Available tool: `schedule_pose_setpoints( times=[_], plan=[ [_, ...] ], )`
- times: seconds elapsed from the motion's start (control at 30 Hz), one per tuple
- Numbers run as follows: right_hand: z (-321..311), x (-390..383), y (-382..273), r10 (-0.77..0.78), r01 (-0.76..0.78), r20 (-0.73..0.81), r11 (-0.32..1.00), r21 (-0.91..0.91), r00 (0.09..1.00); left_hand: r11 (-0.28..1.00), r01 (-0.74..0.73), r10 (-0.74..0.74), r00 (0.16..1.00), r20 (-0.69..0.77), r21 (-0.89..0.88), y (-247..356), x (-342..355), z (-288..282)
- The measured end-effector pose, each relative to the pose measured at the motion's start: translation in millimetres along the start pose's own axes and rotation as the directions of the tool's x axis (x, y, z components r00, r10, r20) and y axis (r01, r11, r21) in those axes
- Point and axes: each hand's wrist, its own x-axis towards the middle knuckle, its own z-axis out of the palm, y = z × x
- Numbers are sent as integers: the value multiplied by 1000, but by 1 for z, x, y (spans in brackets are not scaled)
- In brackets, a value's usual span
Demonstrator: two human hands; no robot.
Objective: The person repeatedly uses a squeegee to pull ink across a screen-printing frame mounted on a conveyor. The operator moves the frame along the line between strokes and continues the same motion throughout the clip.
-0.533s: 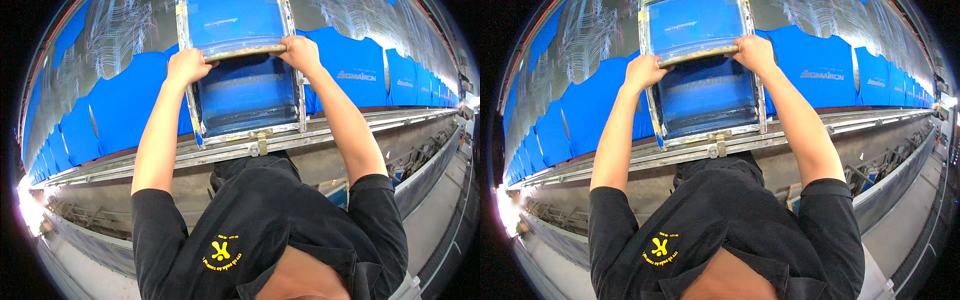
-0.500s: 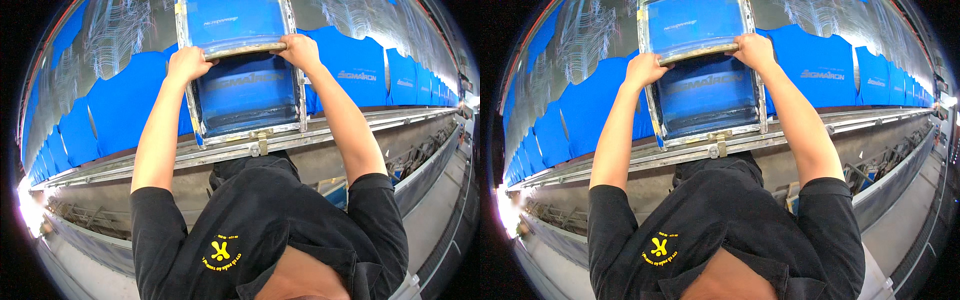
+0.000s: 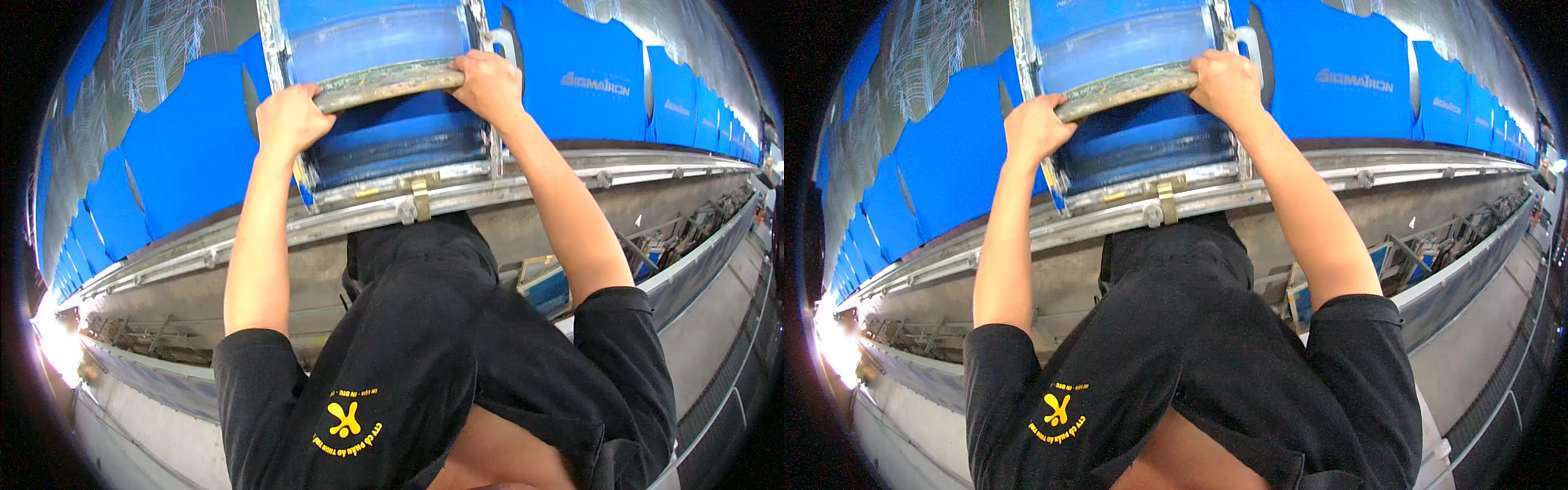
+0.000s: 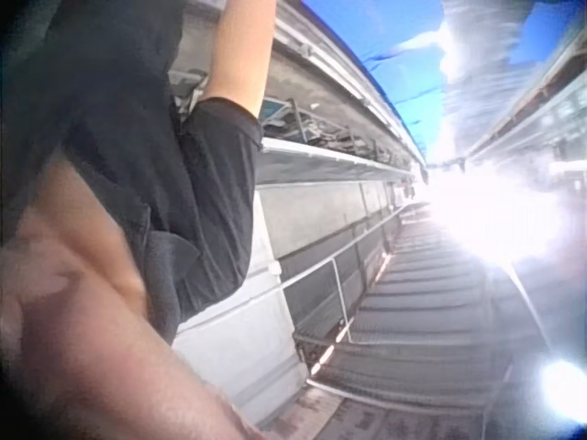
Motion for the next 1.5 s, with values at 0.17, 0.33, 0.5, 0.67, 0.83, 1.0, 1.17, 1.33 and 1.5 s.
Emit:
schedule_pose_setpoints(
  times=[0.17, 0.33, 0.5, 0.67, 0.83, 1.0, 1.17, 1.33, 1.5],
  plan=[
    [-3, -114, -13, -48, 50, -102, 999, 18, 994, 1000, -12, 14, 997, 78, -29, 27, -93, 37],
    [-30, -119, -20, -141, 135, -7, 927, 350, 990, 996, -11, 4, 997, -77, -92, 18, -130, 55],
    [-19, -65, 60, 350, -128, -255, 779, 614, 901, 945, -309, 305, 951, -59, -104, 69, -122, 40],
    [41, 7, 118, 606, -392, 209, 186, 901, 768, 926, -319, 305, 947, -98, -203, 101, -116, 64],
    [66, 21, 104, 614, -356, 77, 347, 868, 786, 891, -379, 353, 924, -144, -251, 72, -137, 72],
    [26, 33, 30, 550, -134, -191, 497, 858, 813, 854, -417, 342, 901, -267, -312, 17, -157, 71],
    [53, 67, -128, 581, -218, -71, 413, 884, 811, 863, -372, 299, 922, -246, -343, -131, -177, 54],
    [114, 94, -255, 619, -168, -110, 373, 912, 778, 886, -323, 250, 937, -243, -332, -260, -203, 46],
    [133, 107, -402, 648, -238, 73, 170, 956, 758, 916, -334, 277, 927, -252, -223, -384, -235, 54]
  ],
)
